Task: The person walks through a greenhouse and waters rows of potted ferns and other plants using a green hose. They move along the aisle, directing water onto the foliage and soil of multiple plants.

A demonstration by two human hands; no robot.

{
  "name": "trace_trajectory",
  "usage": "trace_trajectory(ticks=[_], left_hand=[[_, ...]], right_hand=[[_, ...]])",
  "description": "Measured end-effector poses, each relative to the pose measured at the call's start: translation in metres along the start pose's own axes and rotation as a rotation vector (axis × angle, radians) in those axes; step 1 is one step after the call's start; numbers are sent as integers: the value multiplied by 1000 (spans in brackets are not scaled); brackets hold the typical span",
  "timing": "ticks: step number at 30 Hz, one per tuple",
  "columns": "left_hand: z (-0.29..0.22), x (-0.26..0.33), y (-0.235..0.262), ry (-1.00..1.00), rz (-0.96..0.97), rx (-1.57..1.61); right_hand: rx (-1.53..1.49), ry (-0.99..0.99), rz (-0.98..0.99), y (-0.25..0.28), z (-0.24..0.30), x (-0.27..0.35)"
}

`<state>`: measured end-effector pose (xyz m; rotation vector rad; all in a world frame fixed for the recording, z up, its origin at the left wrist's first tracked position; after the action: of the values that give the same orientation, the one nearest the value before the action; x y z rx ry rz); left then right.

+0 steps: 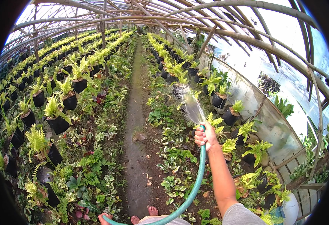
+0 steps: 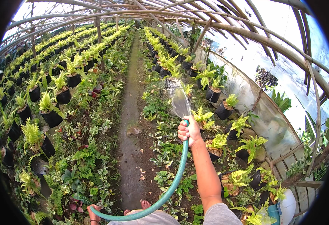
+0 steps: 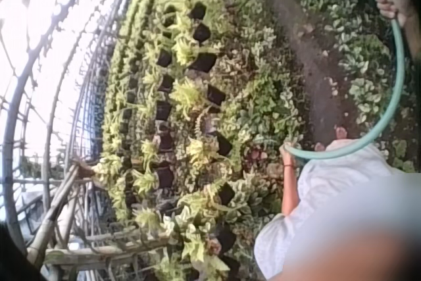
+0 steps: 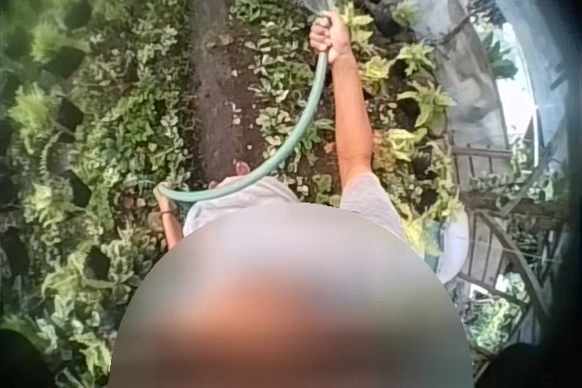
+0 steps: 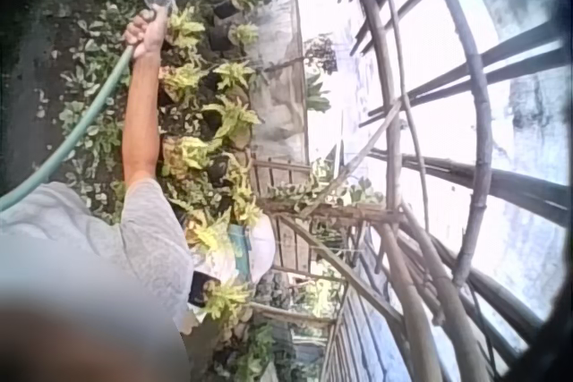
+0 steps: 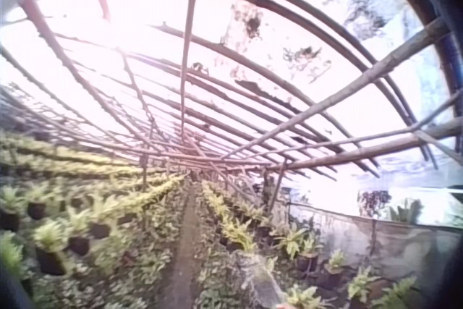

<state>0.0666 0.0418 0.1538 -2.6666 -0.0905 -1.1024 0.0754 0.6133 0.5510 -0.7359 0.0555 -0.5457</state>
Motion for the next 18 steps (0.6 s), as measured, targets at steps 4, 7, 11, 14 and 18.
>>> trace_trajectory(ticks=[4,7,11,14,18], left_hand=[[-3,1,-1,-146,-38,-292],[-4,2,-3,-75,24,85],[-10,9,-6,-143,-38,-242],[-10,10,-8,-163,-49,-249],[-6,3,-7,-101,19,-28]], right_hand=[[-11,-6,15,-2,-1,0],[-24,-8,25,-4,-3,-1],[-4,5,0,-4,-2,-2],[-7,4,3,-3,-1,-2],[0,18,5,0,-1,-3]])
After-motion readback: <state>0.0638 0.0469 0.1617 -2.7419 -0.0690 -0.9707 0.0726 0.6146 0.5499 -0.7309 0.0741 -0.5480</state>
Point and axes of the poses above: each hand's wrist, its own x-axis away from the middle knuckle, its own y-axis out of the back of the hand, z = x × y, the point moved 3 cm from there along -x, towards the middle knuckle, and after that the axes turned 11 degrees about y, right-handed, at the moved point
